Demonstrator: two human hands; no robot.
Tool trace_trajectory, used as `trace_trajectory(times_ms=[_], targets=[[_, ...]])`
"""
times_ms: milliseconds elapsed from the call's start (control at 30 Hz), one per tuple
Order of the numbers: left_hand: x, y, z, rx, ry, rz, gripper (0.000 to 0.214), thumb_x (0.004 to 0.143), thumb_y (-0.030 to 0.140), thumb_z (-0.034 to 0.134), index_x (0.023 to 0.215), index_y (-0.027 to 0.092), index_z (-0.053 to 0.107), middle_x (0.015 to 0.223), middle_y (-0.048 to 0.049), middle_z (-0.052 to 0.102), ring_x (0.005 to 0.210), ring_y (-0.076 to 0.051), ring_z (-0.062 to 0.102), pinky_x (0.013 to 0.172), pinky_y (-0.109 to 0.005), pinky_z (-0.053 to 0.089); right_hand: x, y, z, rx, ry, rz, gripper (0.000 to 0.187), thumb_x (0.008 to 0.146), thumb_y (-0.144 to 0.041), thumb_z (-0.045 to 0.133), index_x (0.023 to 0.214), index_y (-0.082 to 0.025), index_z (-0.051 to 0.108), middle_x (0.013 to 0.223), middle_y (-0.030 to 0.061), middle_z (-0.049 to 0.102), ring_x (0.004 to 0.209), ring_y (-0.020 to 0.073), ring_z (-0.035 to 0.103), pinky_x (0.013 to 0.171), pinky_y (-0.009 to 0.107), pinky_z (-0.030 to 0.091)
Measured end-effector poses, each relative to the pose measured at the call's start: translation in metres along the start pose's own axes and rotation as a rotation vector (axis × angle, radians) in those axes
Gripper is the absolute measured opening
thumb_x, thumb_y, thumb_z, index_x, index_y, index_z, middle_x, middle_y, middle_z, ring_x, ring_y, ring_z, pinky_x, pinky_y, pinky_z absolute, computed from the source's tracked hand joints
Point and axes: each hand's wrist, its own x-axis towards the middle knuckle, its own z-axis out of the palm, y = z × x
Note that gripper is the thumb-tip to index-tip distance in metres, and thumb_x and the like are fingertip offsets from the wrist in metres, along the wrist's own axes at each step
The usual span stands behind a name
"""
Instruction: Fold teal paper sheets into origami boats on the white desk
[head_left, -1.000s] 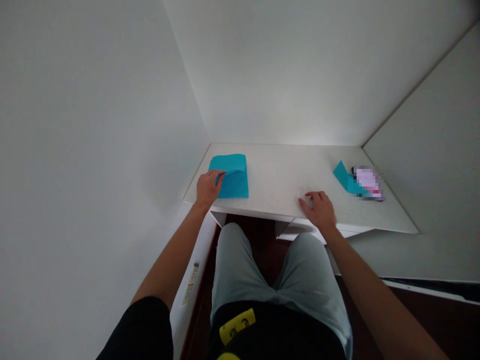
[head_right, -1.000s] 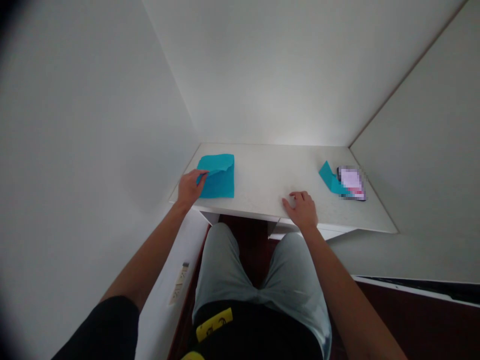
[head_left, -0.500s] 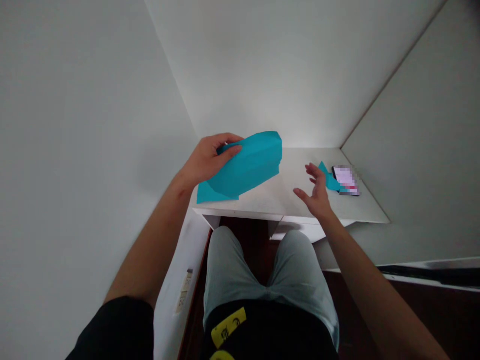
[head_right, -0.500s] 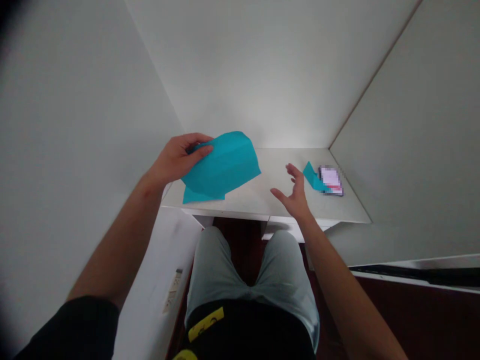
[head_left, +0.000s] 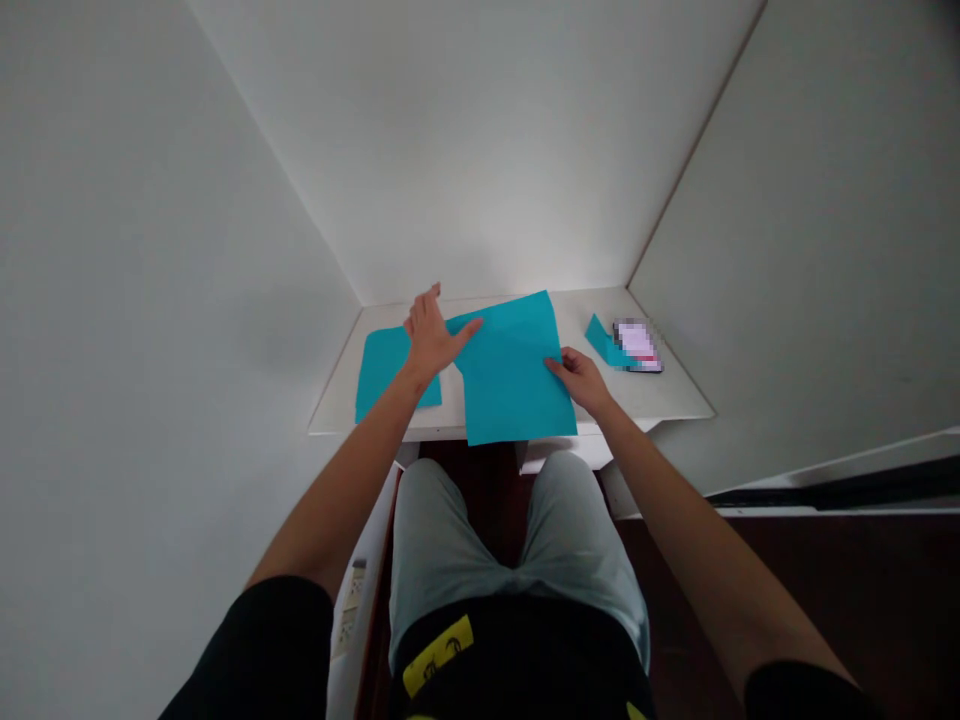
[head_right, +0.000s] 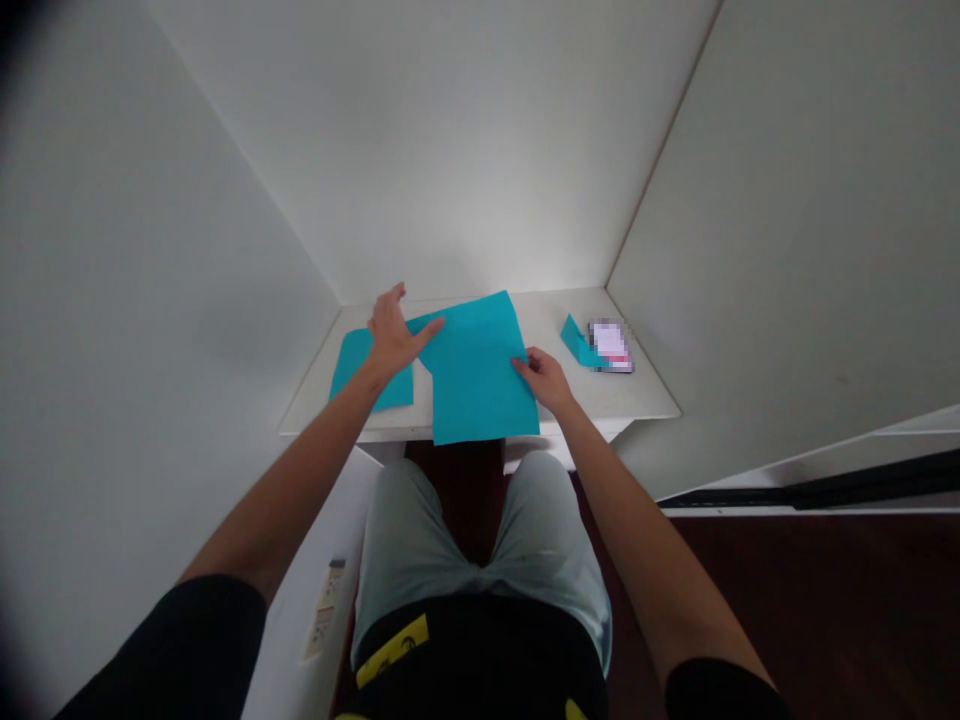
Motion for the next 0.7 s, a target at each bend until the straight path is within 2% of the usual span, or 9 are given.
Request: trace_trajectory(times_ms=[100,200,267,400,533,633,700], targets=[[-0.047,-0.029,0.048,0.021,-0.145,-0.132,0.087,0.094,0.069,0.071,0.160,0.018,0.045,0.156,-0.0233,0.057,0.149,-0.041,0.050,0.122,-0.057,0.039,0.001,0.026,-0.009,-0.296,0.081,-0.030,0.032,0.090,-0.058,0.066,0.093,-0.026,0.068,0.093,0.0058,0.076,0.087,0.0267,0.070,0.083,0.043,0.059],[-0.085,-0.045,0.083,0.043,-0.274,-0.104,0.089,0.091,0.067,0.075,0.158,0.017,0.046,0.156,-0.0221,0.058,0.149,-0.041,0.050,0.123,-0.056,0.039,0.002,0.047,-0.014,-0.576,0.108,-0.078,0.019,0.086,-0.041,0.067,0.090,-0.023,0.071,0.096,0.0101,0.072,0.089,0.0278,0.066,0.087,0.044,0.056],[-0.100,-0.048,0.096,0.038,-0.312,-0.058,0.092,0.089,0.066,0.078,0.160,0.017,0.044,0.158,-0.0210,0.057,0.150,-0.039,0.050,0.124,-0.054,0.038,0.001,0.059,-0.015,-0.609,0.087,-0.118,0.017,0.085,-0.035,0.064,0.091,-0.022,0.073,0.100,0.0118,0.071,0.093,0.0289,0.065,0.089,0.045,0.055],[-0.108,-0.052,0.104,0.007,-0.329,0.017,0.093,0.089,0.063,0.081,0.161,0.018,0.044,0.159,-0.0189,0.057,0.151,-0.038,0.049,0.126,-0.052,0.036,-0.003,0.074,-0.019,-0.576,0.066,-0.249,0.022,0.081,-0.026,0.061,0.095,-0.021,0.078,0.107,0.0117,0.074,0.106,0.0332,0.063,0.099,0.050,0.051],[-0.106,-0.054,0.102,-0.043,-0.318,-0.002,0.084,0.090,0.056,0.082,0.159,0.021,0.049,0.158,-0.0162,0.060,0.149,-0.036,0.052,0.125,-0.051,0.038,-0.006,0.077,-0.023,-0.569,0.027,-0.293,0.019,0.085,-0.024,0.065,0.093,-0.024,0.082,0.115,0.0115,0.077,0.110,0.0324,0.063,0.105,0.052,0.047],[-0.107,-0.054,0.100,-0.076,-0.298,0.004,0.067,0.091,0.048,0.083,0.149,0.024,0.060,0.151,-0.0132,0.066,0.145,-0.035,0.055,0.123,-0.051,0.040,-0.008,0.074,-0.025,-0.566,-0.025,-0.286,0.022,0.093,-0.025,0.061,0.090,-0.027,0.083,0.119,0.0093,0.077,0.114,0.0306,0.063,0.108,0.053,0.045],[-0.107,-0.053,0.099,-0.112,-0.294,0.023,0.047,0.092,0.037,0.082,0.136,0.026,0.069,0.146,-0.0104,0.069,0.141,-0.034,0.058,0.121,-0.051,0.042,-0.008,0.071,-0.025,-0.561,-0.002,-0.268,0.031,0.097,-0.022,0.053,0.092,-0.027,0.083,0.118,0.0082,0.077,0.116,0.0294,0.064,0.111,0.053,0.043]])
